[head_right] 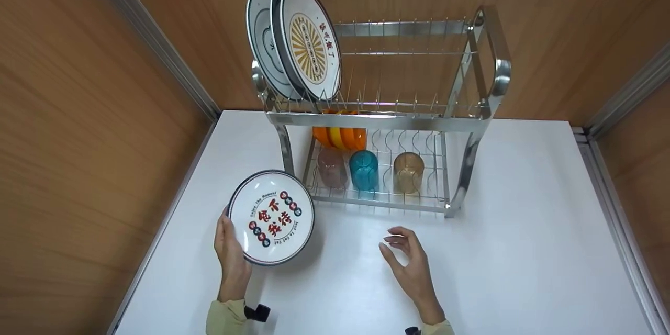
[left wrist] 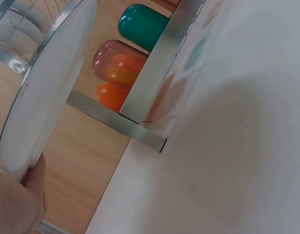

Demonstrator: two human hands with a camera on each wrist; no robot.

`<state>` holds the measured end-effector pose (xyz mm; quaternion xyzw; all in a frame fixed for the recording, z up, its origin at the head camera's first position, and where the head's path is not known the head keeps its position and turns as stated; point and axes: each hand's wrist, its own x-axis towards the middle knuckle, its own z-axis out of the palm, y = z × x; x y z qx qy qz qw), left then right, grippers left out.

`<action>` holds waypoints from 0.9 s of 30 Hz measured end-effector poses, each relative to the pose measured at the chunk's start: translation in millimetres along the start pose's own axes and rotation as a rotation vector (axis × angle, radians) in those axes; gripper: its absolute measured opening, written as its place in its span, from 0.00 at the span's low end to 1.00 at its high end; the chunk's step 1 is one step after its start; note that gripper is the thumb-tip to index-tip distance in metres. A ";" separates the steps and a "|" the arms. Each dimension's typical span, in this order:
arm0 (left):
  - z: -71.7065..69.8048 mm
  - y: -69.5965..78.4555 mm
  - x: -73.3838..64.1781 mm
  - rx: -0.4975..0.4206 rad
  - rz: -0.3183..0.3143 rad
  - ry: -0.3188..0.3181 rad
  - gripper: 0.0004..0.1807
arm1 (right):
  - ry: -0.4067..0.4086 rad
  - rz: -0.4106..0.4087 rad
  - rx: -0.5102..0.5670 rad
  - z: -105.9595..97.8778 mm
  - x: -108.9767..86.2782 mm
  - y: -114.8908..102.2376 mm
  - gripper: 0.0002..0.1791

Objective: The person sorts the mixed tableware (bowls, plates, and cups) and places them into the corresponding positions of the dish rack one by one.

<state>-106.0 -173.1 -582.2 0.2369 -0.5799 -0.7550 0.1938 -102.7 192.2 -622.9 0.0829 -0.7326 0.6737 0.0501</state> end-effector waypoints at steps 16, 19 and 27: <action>24.8 -5.0 -25.6 0.055 -0.030 -0.129 0.31 | -0.060 0.058 0.062 20.3 -9.5 -4.0 0.23; 30.5 -7.2 -30.7 0.086 -0.037 -0.152 0.31 | -0.069 0.107 0.067 25.9 -10.3 -7.8 0.23; 44.6 -11.8 -42.6 0.121 -0.035 -0.190 0.31 | -0.104 0.192 0.087 38.6 -12.2 -17.8 0.22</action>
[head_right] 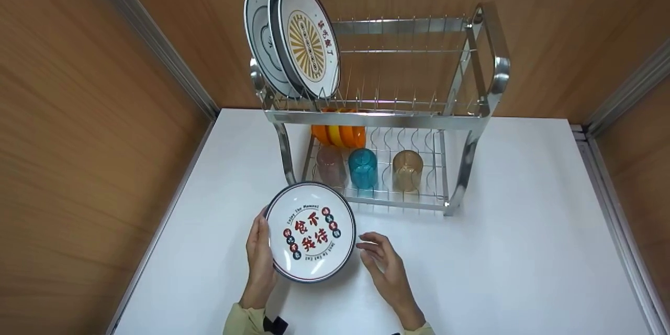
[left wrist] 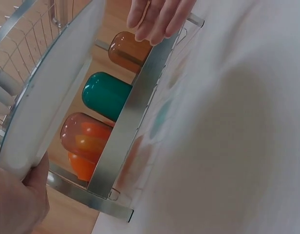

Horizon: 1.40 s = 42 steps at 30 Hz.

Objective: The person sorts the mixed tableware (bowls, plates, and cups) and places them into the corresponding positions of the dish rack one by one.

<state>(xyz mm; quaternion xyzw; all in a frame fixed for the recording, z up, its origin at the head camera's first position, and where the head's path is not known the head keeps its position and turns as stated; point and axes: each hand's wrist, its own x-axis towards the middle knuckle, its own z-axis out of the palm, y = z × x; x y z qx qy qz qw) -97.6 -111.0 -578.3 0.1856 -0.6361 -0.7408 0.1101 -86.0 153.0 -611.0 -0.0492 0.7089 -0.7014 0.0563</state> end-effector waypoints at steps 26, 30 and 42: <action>34.7 8.5 -23.1 0.007 -0.009 -0.103 0.31 | 0.079 0.025 -0.021 26.3 -8.3 -18.8 0.41; 38.4 16.9 -26.2 0.004 -0.045 -0.115 0.33 | 0.107 -0.048 -0.090 29.0 -6.9 -16.8 0.42; 51.5 38.1 -36.3 -0.031 0.012 -0.134 0.30 | 0.163 -0.410 -0.585 33.8 -10.5 -8.9 0.41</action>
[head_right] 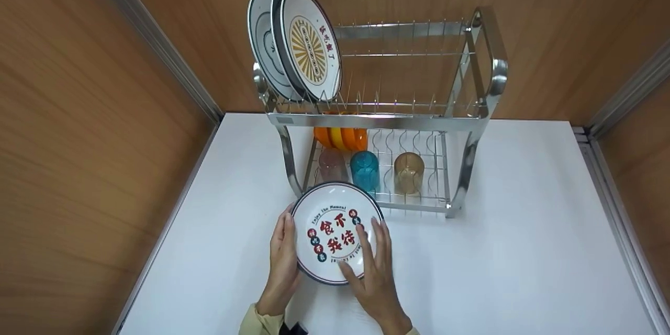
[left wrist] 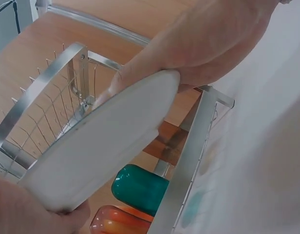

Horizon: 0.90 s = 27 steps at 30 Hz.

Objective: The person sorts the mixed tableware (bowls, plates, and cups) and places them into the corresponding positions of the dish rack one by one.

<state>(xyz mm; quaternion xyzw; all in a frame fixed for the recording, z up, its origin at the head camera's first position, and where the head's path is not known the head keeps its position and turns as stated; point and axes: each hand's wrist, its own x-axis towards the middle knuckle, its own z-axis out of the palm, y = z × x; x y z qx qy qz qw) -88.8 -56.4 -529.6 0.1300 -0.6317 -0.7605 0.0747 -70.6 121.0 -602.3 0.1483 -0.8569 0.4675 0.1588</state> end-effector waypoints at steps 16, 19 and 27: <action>28.1 15.0 -10.8 -0.037 0.043 -0.083 0.28 | 0.089 -0.330 -0.128 7.5 3.2 5.3 0.31; 31.4 16.5 -12.3 -0.032 0.038 -0.092 0.28 | 0.128 -0.350 -0.129 7.6 3.3 6.2 0.26; 38.4 21.6 -14.3 0.072 0.067 -0.081 0.30 | 0.170 -0.454 -0.030 3.4 7.9 11.1 0.22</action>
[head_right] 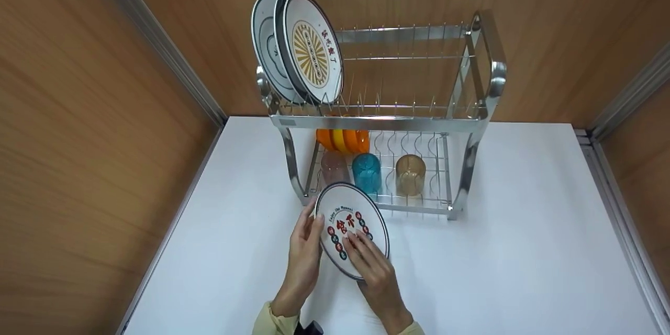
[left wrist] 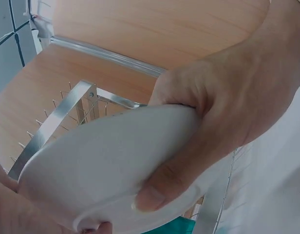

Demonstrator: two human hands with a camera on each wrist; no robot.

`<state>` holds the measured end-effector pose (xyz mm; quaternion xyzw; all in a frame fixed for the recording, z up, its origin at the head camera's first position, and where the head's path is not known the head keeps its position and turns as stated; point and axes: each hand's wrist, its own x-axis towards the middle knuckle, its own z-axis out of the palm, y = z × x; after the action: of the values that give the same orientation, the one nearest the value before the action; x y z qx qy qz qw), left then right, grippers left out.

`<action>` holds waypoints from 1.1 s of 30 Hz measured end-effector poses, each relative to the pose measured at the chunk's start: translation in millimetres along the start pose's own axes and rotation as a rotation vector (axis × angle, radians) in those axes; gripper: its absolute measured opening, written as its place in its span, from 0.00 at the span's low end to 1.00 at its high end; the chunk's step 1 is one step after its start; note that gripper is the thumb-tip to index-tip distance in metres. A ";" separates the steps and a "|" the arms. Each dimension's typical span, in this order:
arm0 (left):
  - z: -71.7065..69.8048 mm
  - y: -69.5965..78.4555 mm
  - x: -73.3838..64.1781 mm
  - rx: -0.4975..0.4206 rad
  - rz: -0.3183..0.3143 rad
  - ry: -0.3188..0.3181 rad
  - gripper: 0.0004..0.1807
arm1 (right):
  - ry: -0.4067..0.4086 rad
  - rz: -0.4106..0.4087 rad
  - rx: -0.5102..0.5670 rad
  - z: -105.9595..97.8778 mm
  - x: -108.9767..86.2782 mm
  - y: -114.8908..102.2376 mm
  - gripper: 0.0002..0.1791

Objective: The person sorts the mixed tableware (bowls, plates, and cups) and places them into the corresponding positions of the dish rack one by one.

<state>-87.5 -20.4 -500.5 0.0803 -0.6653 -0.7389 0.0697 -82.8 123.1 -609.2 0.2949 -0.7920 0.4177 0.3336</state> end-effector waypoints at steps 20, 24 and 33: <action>-2.5 -9.9 37.1 0.051 0.125 -0.056 0.32 | 0.086 0.267 0.138 -9.2 15.0 -3.4 0.29; -6.4 -12.5 46.3 0.102 0.168 -0.020 0.33 | 0.120 0.341 0.179 -11.5 17.9 -6.4 0.24; -16.0 -11.6 67.5 0.154 0.199 0.079 0.30 | 0.136 0.459 0.297 -21.2 27.1 -12.1 0.20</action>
<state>-150.0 -48.9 -515.5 0.0478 -0.7214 -0.6715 0.1624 -84.1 130.4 -573.5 0.1245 -0.7440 0.6126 0.2358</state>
